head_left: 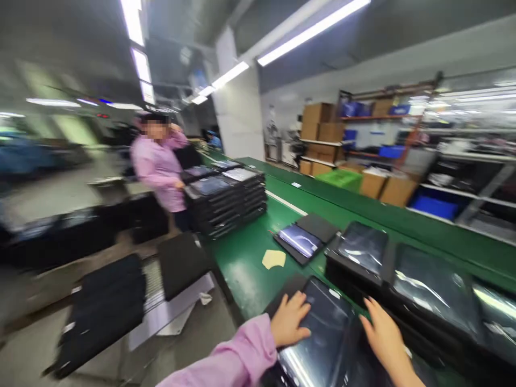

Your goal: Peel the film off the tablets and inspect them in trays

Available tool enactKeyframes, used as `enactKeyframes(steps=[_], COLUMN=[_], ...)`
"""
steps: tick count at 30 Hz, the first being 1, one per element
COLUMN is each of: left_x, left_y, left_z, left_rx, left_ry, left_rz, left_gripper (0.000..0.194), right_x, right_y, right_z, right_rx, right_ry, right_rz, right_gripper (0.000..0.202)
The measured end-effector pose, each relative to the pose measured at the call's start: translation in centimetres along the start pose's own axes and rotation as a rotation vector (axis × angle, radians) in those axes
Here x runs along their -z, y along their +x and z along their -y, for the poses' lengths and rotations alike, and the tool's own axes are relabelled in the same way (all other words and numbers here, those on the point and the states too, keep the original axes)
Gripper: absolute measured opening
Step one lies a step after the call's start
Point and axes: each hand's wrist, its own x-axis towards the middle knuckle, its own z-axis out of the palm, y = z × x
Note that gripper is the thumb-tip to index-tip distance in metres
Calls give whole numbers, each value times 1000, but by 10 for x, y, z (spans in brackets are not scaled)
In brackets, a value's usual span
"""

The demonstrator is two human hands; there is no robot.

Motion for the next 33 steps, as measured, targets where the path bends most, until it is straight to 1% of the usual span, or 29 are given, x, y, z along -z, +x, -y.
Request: enactKeyframes(steps=[1,2,3,5,7,9,10,11,13,14,15,17,19,23,24,26,28,33], left_x=[-2,-3,-5,-9,-10,-6,-2,3,11,13,15,15,13,11,11,10,9,6], left_y=[-5,-10,-15,-26,-36,-44,-46,-48,-49,-50,-51,-54,-57,-62,-63,-65,-67,-69], left_z=[7,15,23,38,48,55,58,60,65,66,68,70,70,71,72,72,72,68], left_rx=[-18,-41,-60,-97,-145,-226,-277,-333,-432,-467,-489,-509,-528,-647,-681,-721,-718,-670], left_ry=[-5,-8,-2,23,48,64,69,73,85,94,106,126,116,5,-28,-88,-137,-226], left_rz=[35,64,73,56,64,127,174,225,311,330,324,262,176,18,-22,-101,-163,-238], left_gripper=[68,66,63,59,55,54,56,63,84,91,92,82,65,16,8,11,15,15], right_x=[1,1,1,0,0,-1,-2,-4,-9,-12,-13,-15,-14,-14,-15,-16,-16,-12], right_y=[-18,-30,-35,-32,-20,-9,-5,-3,0,0,-1,-1,-2,-5,-6,-11,-18,-43], right_z=[-2,-1,2,11,18,23,24,25,26,26,26,26,25,23,23,22,22,21], right_rx=[-66,-121,-167,-237,-290,-333,-353,-377,-426,-446,-461,-480,-494,-513,-516,-526,-543,-615], right_ry=[-46,-80,-105,-135,-147,-145,-141,-138,-139,-137,-132,-110,-83,-31,-14,29,83,233], right_rz=[66,130,184,255,298,332,346,357,366,366,364,358,343,260,228,157,85,-106], right_gripper=[27,28,30,33,33,33,32,31,31,32,32,32,32,33,35,38,37,36])
